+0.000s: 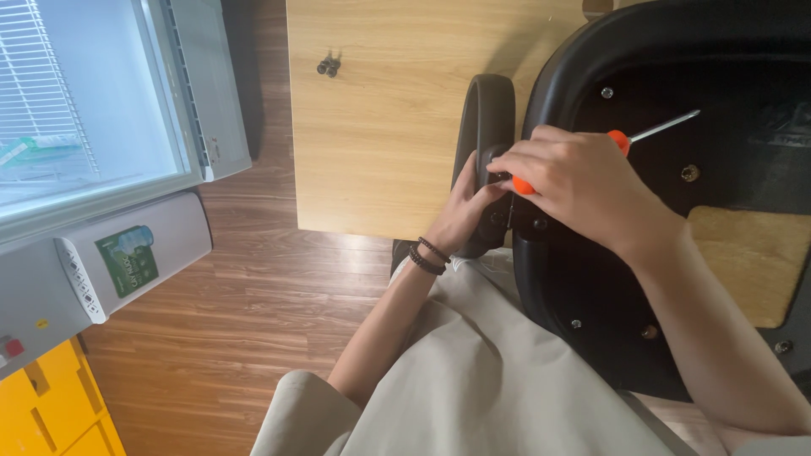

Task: The person attaches an armrest to an office chair seat on a wooden table. They align the armrest bracket against the seat base, position screws, and use a screwdriver to drive and tighten the screws, holding the armrest steady with the other hand.

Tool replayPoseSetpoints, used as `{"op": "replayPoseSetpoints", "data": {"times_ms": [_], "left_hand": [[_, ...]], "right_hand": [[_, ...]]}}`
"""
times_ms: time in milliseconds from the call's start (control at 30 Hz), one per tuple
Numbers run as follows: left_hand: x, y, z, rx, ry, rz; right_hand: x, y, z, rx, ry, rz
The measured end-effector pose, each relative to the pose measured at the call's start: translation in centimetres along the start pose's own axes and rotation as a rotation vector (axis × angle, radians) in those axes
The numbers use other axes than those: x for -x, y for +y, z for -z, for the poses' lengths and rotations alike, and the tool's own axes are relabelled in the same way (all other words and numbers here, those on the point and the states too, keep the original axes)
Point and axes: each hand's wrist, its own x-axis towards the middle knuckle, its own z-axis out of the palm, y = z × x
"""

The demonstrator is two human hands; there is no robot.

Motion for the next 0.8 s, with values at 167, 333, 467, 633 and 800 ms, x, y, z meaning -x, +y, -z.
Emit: {"op": "replayPoseSetpoints", "data": {"times_ms": [167,333,467,633,800], "left_hand": [[0.3,1.0,-0.4,-0.008,-0.023,-0.012],[0.2,0.7,-0.3,-0.066,0.027,0.011],[0.1,0.3,-0.2,-0.032,0.013,0.003],[-0.1,-0.2,0.0,0.034,-0.02,-0.016],[0.1,0.5,-0.2,0.022,-0.017,-0.011]], "right_hand": [[0.1,-0.2,0.1,0.0,0.005,0.004],[0.0,-0.7,-0.1,0.035,-0.032,-0.031],[0.0,-0.8,-0.9,0.064,-0.043,-0.068],[-0.5,-1.8,-0.5,0.144,-0.071,-0.168],[-0.1,-1.4,0.2,0.096,-0.047,-0.146]]}}
